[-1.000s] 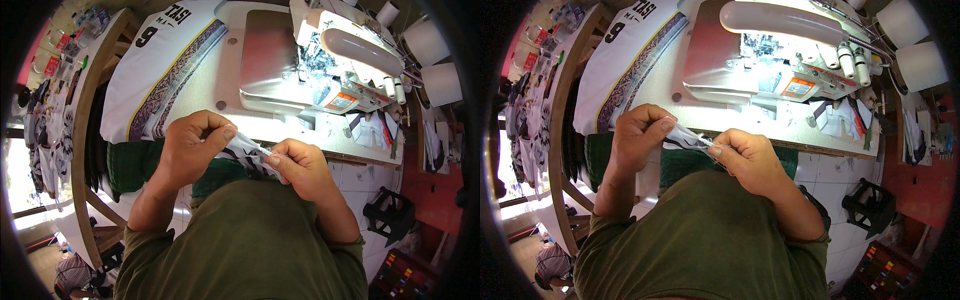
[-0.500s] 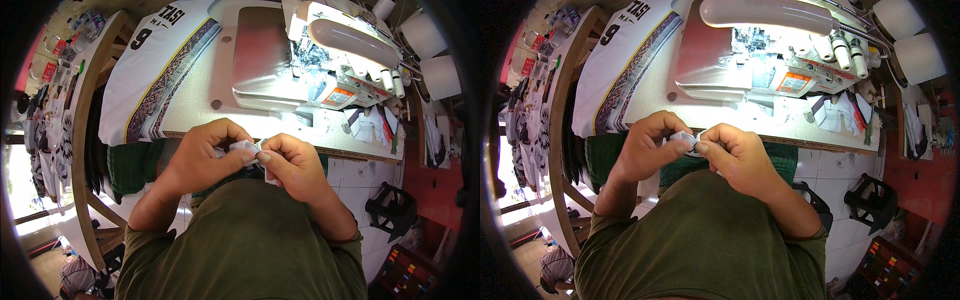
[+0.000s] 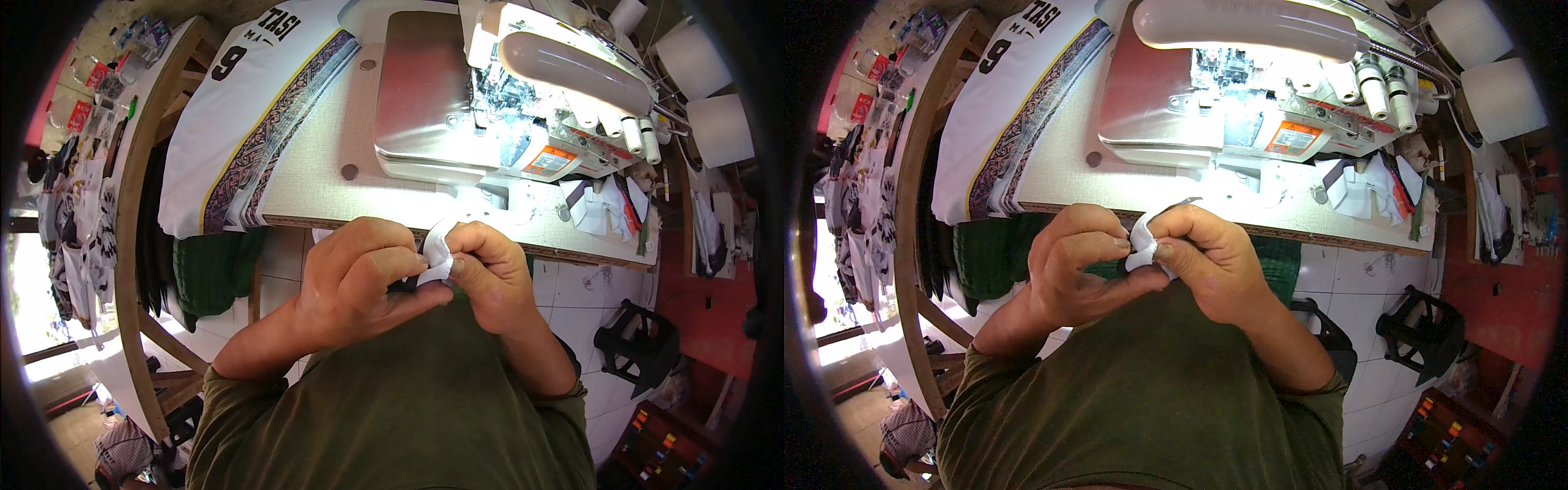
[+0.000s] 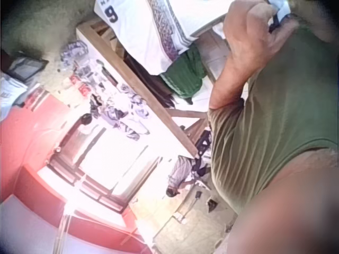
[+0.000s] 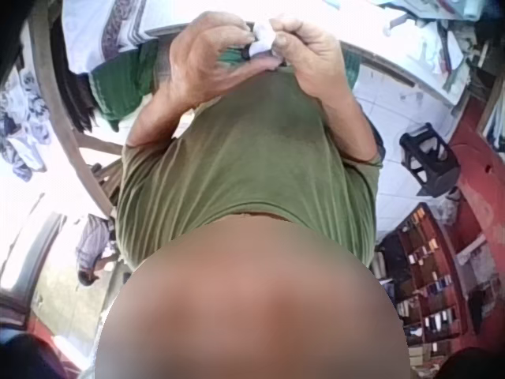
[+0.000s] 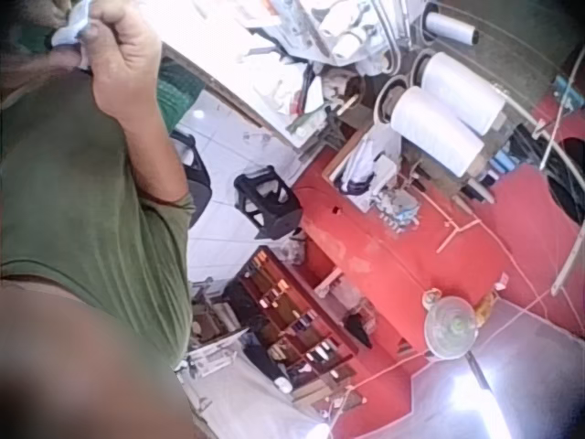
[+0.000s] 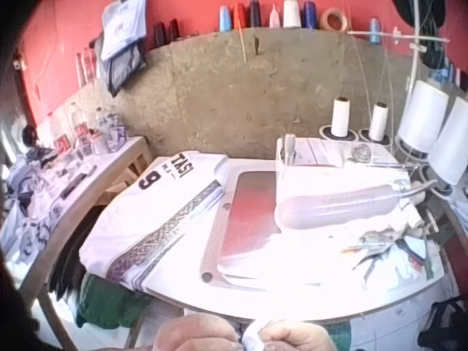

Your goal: The person uses small scissors to trim excess fabric from a white jersey, repeatedly cutting small sections and inspecting the edges. The person then folds and aligns the trimmed fabric, preparing it for further handling.

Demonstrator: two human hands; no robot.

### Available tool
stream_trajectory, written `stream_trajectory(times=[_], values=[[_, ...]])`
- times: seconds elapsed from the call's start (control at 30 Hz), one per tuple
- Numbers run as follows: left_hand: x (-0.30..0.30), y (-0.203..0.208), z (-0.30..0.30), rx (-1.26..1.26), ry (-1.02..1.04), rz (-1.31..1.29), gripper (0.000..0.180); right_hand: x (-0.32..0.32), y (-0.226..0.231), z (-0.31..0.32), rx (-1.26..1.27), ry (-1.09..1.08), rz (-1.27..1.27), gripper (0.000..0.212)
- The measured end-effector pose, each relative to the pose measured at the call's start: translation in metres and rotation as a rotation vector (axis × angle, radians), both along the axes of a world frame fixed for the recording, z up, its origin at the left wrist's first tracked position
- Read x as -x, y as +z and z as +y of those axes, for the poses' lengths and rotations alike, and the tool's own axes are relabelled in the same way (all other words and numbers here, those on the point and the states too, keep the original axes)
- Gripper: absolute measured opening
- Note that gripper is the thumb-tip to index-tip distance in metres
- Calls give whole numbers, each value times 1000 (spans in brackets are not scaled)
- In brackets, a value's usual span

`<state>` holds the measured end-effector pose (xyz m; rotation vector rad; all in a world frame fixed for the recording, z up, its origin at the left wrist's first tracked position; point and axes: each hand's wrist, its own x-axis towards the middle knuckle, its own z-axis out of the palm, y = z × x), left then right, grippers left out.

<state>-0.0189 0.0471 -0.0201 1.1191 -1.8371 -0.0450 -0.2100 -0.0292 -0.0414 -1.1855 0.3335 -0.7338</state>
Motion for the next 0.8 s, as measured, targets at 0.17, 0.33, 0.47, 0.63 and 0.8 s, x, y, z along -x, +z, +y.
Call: stream_trajectory(times=[0.17, 0.33, 0.47, 0.63, 0.8], values=[[-2, 1, -2, -21, 38, -31, 51, 0, 5, -1, 125, -73, 112, 5], [-5, 0, -3, -192, 79, -31, 26, 3, 15, -8, 678, -257, 356, 3], [-10, 19, -8, -345, -88, 97, 16, 8, 22, -14, 781, -157, 359, 3], [-43, 34, -19, -561, 664, 416, 7, 25, 32, -9, 394, 116, -161, 1], [-54, 12, -7, -486, 35, 809, 8, 24, 17, -21, -139, -118, -151, 15]])
